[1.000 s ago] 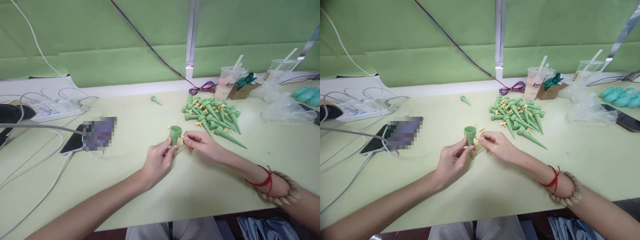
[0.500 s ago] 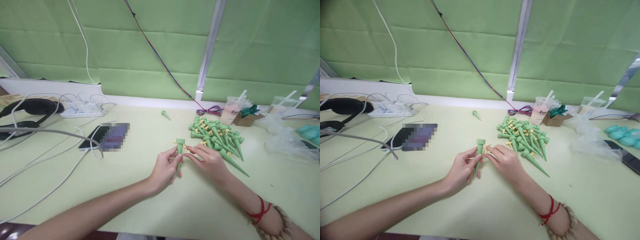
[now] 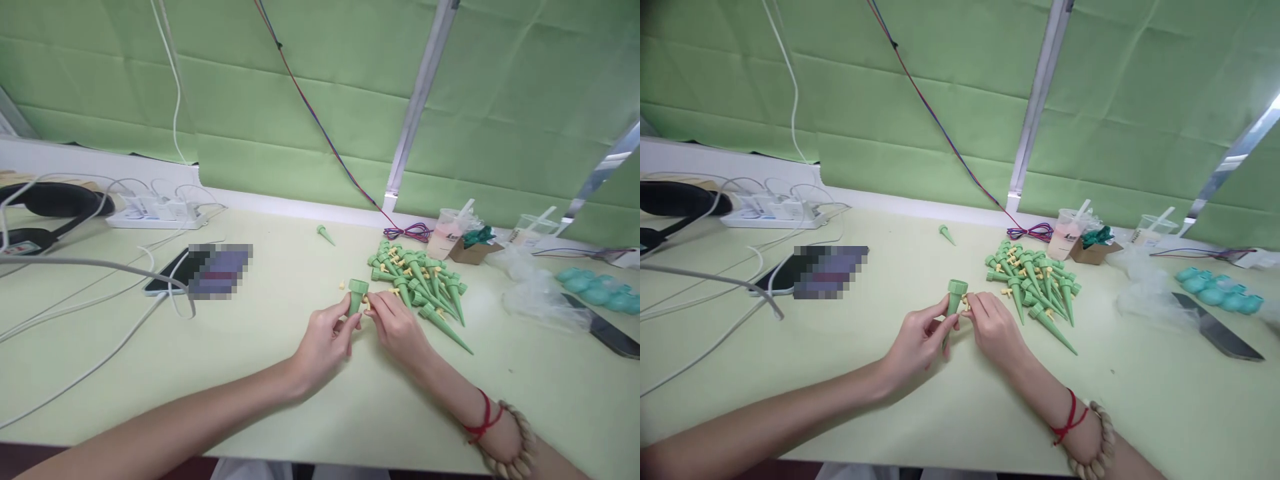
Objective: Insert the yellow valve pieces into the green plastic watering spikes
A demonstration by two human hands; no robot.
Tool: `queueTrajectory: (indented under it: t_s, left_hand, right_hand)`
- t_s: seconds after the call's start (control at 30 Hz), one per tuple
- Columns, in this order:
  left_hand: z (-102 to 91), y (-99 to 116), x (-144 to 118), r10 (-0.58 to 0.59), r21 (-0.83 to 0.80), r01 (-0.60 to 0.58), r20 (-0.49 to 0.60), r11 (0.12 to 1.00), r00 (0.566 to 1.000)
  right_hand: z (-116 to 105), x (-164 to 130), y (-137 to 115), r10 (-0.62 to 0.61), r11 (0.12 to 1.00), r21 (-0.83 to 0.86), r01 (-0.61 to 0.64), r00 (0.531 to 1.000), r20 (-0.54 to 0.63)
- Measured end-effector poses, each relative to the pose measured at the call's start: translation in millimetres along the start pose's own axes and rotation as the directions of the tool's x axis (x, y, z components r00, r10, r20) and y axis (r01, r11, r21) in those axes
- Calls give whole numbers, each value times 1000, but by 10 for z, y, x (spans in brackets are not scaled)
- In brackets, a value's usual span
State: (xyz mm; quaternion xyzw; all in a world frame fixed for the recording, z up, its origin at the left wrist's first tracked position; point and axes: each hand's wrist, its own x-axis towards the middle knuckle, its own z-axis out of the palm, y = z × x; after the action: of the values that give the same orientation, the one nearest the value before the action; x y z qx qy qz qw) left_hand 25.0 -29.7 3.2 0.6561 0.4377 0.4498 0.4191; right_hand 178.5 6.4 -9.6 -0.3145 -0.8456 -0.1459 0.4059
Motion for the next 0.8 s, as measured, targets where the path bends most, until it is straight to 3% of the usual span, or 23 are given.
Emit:
queueTrajectory:
  t_s: [0.07, 0.13, 0.2, 0.27, 0.33, 0.37, 0.4, 0.43, 0.5, 0.57, 0.6, 0.67, 0.8]
  left_hand:
    - [8, -36, -3, 18, 13, -19, 29, 1000, 999]
    - [8, -65, -8, 57, 61, -60, 44, 996, 997]
    - [6, -75, -12, 97, 115, -101, 41, 988, 994]
    - [7, -64, -12, 91, 106, -96, 46, 990, 995]
    - [15, -40, -1, 16, 5, -16, 72, 1000, 997]
    - [20, -26, 8, -30, -58, 35, 89, 998, 996]
    - [24, -14, 20, -69, -118, 81, 100, 990, 993]
    - [26, -5, 33, -96, -170, 113, 106, 979, 990]
    - [18, 3, 63, -119, -235, 142, 108, 962, 987]
    - [-2, -5, 93, -127, -267, 154, 115, 951, 985]
    - [-16, -13, 107, -134, -277, 164, 124, 947, 983]
    - [-42, -33, 134, -161, -298, 201, 154, 933, 975]
    - [-71, -64, 173, -231, -339, 303, 238, 891, 944]
  right_hand:
    - [-18, 3, -31, 113, 986, 118, -117, 993, 39]
    - [-51, 29, -69, 310, 893, 298, -338, 941, 139]
    - [-91, 75, -97, 468, 650, 492, -579, 815, 341]
    - [-132, 129, -104, 470, 324, 599, -732, 674, 570]
    - [-165, 174, -91, 384, 108, 613, -783, 602, 700]
    - [-176, 188, -79, 366, 87, 608, -789, 593, 717]
    - [-182, 194, -65, 380, 133, 604, -786, 603, 701]
    - [-185, 193, -48, 417, 236, 594, -769, 632, 653]
    - [-184, 176, -6, 477, 529, 505, -682, 731, 488]
    - [-185, 156, 48, 422, 774, 344, -532, 838, 345]
    - [-190, 149, 80, 359, 852, 270, -448, 876, 322]
    - [-205, 145, 146, 215, 944, 164, -287, 910, 354]
    - [-213, 138, 256, 35, 999, 12, -45, 900, 434]
